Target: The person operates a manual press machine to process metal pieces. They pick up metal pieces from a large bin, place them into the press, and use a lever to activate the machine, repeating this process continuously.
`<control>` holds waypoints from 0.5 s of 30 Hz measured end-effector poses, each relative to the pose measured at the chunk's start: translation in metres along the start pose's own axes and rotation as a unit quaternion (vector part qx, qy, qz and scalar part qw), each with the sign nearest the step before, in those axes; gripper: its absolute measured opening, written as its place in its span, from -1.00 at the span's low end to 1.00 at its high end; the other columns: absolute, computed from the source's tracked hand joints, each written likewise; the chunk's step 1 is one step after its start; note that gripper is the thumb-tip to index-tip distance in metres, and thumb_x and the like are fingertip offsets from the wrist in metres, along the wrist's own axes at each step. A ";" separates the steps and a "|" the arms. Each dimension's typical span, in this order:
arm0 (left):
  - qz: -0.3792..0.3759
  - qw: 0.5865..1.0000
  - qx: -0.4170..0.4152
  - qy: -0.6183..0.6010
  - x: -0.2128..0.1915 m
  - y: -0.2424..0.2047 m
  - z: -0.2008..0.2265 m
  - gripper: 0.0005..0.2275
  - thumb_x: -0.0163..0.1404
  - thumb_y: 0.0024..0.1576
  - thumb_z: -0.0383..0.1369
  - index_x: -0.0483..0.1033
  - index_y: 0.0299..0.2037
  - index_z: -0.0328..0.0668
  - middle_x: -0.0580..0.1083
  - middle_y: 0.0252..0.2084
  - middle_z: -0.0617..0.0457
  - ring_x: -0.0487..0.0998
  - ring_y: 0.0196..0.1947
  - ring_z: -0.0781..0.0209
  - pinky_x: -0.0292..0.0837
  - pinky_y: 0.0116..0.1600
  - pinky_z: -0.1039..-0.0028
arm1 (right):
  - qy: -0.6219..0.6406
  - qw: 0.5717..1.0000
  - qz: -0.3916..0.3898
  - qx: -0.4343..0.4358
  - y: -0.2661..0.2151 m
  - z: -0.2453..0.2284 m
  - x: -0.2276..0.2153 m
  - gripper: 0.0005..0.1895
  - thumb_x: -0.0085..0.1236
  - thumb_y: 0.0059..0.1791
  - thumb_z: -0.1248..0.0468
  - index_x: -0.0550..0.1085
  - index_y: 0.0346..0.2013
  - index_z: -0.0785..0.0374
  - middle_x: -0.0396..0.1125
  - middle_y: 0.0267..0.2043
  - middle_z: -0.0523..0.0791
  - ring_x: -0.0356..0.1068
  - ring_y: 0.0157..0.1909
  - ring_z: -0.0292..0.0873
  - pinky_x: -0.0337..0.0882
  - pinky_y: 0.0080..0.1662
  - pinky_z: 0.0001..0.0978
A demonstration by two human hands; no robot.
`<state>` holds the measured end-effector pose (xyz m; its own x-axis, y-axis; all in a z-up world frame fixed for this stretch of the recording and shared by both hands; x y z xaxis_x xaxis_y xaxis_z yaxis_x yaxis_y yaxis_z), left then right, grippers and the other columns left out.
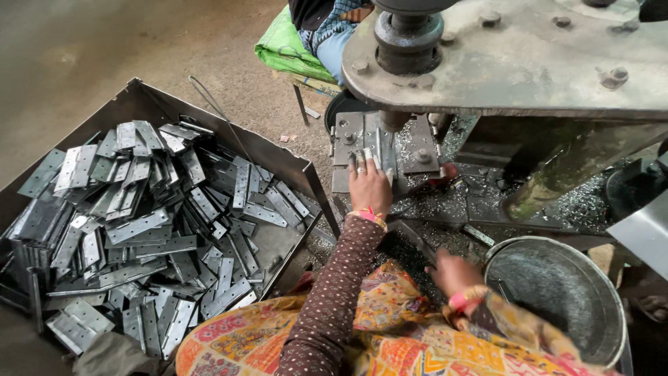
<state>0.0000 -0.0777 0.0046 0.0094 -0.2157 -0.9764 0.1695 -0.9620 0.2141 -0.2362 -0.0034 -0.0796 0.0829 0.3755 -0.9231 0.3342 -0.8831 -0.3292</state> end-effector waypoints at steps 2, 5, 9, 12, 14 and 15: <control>0.026 0.999 0.005 -0.020 -0.003 0.001 -0.003 -0.77 -0.09 0.18 -0.35 0.65 -0.17 -0.22 0.41 0.26 -0.27 0.43 0.24 -0.17 -0.04 0.49 0.01 | 0.009 0.998 0.052 -0.025 -0.002 0.009 0.008 -0.53 0.23 -0.05 -0.12 0.42 -0.19 0.21 0.50 -0.39 0.09 0.54 -0.27 0.16 0.51 -0.22 -0.01; 0.053 0.998 0.003 -0.023 -0.008 -0.004 -0.004 -0.72 -0.12 0.24 -0.25 0.66 -0.23 -0.21 0.43 0.20 -0.26 0.39 0.32 -0.19 -0.01 0.46 0.03 | -0.010 0.997 0.076 -0.023 -0.002 0.008 0.006 -0.56 0.27 -0.10 -0.11 0.45 -0.24 0.18 0.49 -0.33 0.07 0.53 -0.24 0.17 0.50 -0.20 0.02; 0.060 0.997 0.006 -0.050 -0.004 -0.011 -0.004 -0.66 -0.15 0.32 -0.20 0.65 -0.16 -0.27 0.40 0.25 -0.28 0.36 0.30 -0.21 -0.05 0.51 0.02 | -0.007 1.000 -0.018 -0.003 0.007 -0.004 -0.022 -0.51 0.31 -0.13 -0.12 0.44 -0.20 0.20 0.49 -0.32 0.07 0.54 -0.22 0.17 0.51 -0.16 0.02; 0.085 0.996 0.007 -0.032 -0.001 -0.014 -0.002 -0.71 -0.12 0.22 -0.26 0.66 -0.16 -0.25 0.37 0.29 -0.26 0.31 0.35 -0.20 -0.03 0.47 0.04 | -0.009 1.000 -0.029 0.002 0.018 -0.012 -0.036 -0.50 0.31 -0.13 -0.14 0.47 -0.21 0.18 0.49 -0.30 0.08 0.53 -0.19 0.18 0.51 -0.13 0.02; 0.039 0.999 -0.001 -0.035 0.002 -0.012 -0.002 -0.73 -0.12 0.20 -0.31 0.65 -0.12 -0.24 0.37 0.30 -0.23 0.31 0.37 -0.17 -0.05 0.49 0.03 | -0.024 0.999 -0.020 -0.008 0.022 -0.006 -0.029 -0.53 0.27 -0.11 -0.14 0.48 -0.24 0.18 0.50 -0.30 0.07 0.54 -0.19 0.18 0.51 -0.14 0.02; 0.033 0.999 -0.002 -0.025 0.001 -0.011 -0.001 -0.73 -0.12 0.20 -0.32 0.65 -0.11 -0.24 0.37 0.31 -0.24 0.31 0.37 -0.17 -0.05 0.49 0.04 | -0.009 1.000 -0.021 -0.001 0.017 0.000 -0.017 -0.53 0.23 -0.09 -0.14 0.45 -0.21 0.18 0.50 -0.31 0.07 0.55 -0.21 0.18 0.51 -0.15 0.03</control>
<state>-0.0011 -0.0668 0.0014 -0.0287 -0.2862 -0.9578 0.1750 -0.9448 0.2770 -0.2318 -0.0249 -0.0700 0.0525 0.4068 -0.9120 0.3390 -0.8663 -0.3669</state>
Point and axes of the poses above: each hand's wrist, its own y-axis towards the middle knuckle, its own x-axis out of the palm, z = x × y, the point moved 3 cm from there along y, towards the middle knuckle
